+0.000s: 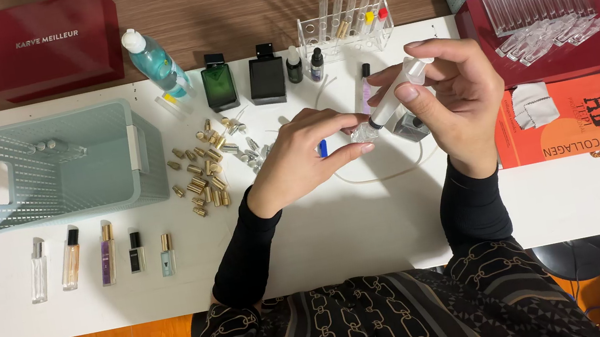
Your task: Preparing and cleaning small perfume bottles and samples using a syringe and cloth.
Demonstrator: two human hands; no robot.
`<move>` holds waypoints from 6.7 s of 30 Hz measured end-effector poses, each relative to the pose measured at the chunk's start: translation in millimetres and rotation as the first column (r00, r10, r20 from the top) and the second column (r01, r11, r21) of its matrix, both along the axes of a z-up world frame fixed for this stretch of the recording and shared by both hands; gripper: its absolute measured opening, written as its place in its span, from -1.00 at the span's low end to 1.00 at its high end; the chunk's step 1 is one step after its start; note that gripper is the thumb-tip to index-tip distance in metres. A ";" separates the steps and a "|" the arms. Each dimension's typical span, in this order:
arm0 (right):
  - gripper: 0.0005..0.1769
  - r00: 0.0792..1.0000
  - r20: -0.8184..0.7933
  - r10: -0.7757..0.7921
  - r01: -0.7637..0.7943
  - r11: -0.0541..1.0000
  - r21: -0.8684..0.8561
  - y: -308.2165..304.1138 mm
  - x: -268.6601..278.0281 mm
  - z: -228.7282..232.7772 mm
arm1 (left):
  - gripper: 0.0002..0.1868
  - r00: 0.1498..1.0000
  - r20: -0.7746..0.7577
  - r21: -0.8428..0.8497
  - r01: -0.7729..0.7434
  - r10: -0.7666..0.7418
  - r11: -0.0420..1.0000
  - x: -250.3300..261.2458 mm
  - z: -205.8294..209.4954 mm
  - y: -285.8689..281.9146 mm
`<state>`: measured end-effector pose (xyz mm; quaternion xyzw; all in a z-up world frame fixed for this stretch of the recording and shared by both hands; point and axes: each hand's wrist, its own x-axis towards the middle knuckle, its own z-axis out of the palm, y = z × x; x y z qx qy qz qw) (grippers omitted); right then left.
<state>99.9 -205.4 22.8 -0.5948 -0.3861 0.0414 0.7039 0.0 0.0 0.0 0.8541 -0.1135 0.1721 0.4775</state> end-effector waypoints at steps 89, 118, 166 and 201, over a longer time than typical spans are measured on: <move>-0.62 0.860 0.223 -0.459 0.311 0.818 0.485 -99.7 13.3 -8.0 | -0.67 0.958 -0.010 0.461 -0.251 0.288 0.851 61.5 -98.2 -7.0; -0.64 0.881 -0.109 -0.460 0.462 0.786 0.411 -107.1 52.8 -90.7 | -0.91 0.992 -0.105 0.099 -0.064 0.074 0.993 4.3 8.6 28.6; -0.59 0.850 0.288 -0.440 0.372 0.890 0.262 -32.1 -18.8 -31.2 | -0.88 0.997 0.068 0.032 -0.031 0.029 0.999 -45.4 36.7 50.0; -0.56 0.822 0.059 -0.566 0.508 0.778 0.369 -50.2 -26.2 33.5 | -0.91 0.969 0.121 0.111 -0.229 0.215 0.967 -37.9 41.4 -2.7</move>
